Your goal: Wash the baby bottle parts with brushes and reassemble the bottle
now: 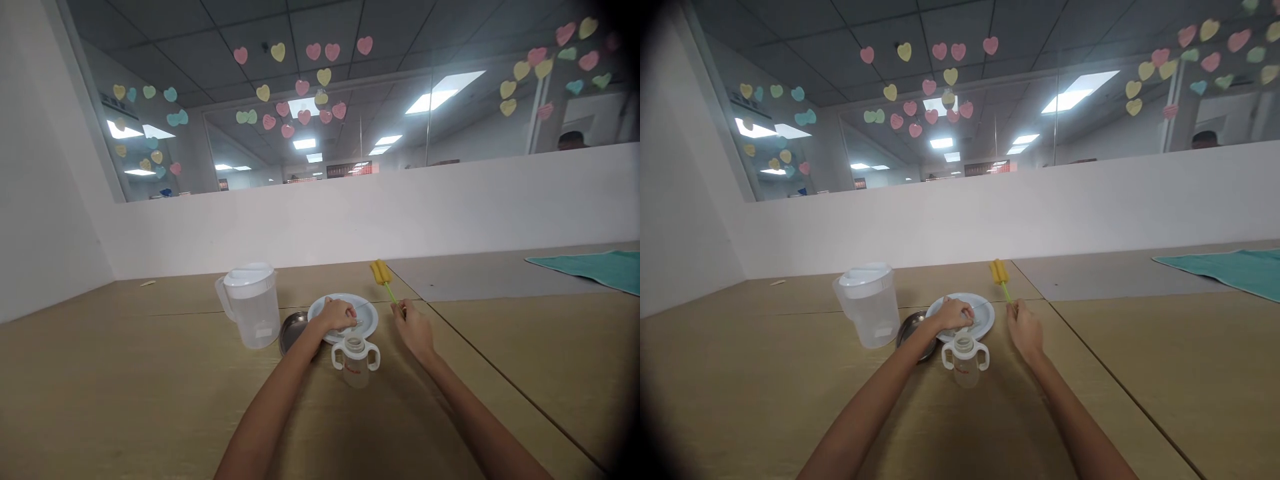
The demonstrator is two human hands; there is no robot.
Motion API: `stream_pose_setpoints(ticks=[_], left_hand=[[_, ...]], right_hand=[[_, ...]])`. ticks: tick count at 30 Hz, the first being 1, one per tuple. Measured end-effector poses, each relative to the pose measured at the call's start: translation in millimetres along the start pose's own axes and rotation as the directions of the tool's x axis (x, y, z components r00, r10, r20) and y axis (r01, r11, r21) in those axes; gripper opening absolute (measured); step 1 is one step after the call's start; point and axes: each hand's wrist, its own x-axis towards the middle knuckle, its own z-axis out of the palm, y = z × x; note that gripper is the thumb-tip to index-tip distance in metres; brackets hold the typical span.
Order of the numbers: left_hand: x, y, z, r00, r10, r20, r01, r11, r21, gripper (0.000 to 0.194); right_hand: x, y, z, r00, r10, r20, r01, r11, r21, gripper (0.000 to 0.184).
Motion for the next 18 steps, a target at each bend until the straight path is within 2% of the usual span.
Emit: stream_pose_setpoints(ticks=[3,6,7,9,11,13,15,18], left_hand=[[-9,6,-10.8,0.997,0.005,-0.075,-0.004,1.0,0.011,0.016],[-31,5,-17.4,0.971,-0.044,-0.237,0.045,0.999,-0.001,0.026],[-40,2,-18.0,0.948,-0.07,-0.309,0.066,0.998,-0.024,0.029],[-57,-5,-16.8,0.869,-0.123,-0.479,0.065,0.989,-0.136,0.029],[-71,-13,-13.1,0.805,-0.168,-0.569,0.036,0.971,-0.236,0.028],[-80,-18,-8.2,0.766,-0.211,-0.607,0.008,0.948,-0.319,0.027],[-83,-21,-3.4,0.745,-0.247,-0.619,-0.012,0.924,-0.383,0.027],[-83,-20,1.4,0.747,-0.262,-0.611,-0.026,0.907,-0.42,0.028]], right_hand=[[-3,-4,-1,0.998,-0.055,-0.014,0.055,0.998,0.032,0.032],[-8,-10,-1,0.986,-0.164,-0.022,0.165,0.983,0.08,0.041],[-11,-12,-1,0.977,-0.214,-0.012,0.214,0.973,0.082,0.044],[-15,-17,2,0.946,-0.323,0.016,0.322,0.945,0.058,0.05],[-20,-20,6,0.903,-0.428,0.03,0.428,0.904,0.012,0.055],[-24,-22,9,0.857,-0.515,0.04,0.516,0.856,-0.029,0.057],[-26,-23,11,0.827,-0.56,0.051,0.563,0.825,-0.06,0.057],[-26,-24,9,0.839,-0.543,0.046,0.544,0.833,-0.098,0.056]])
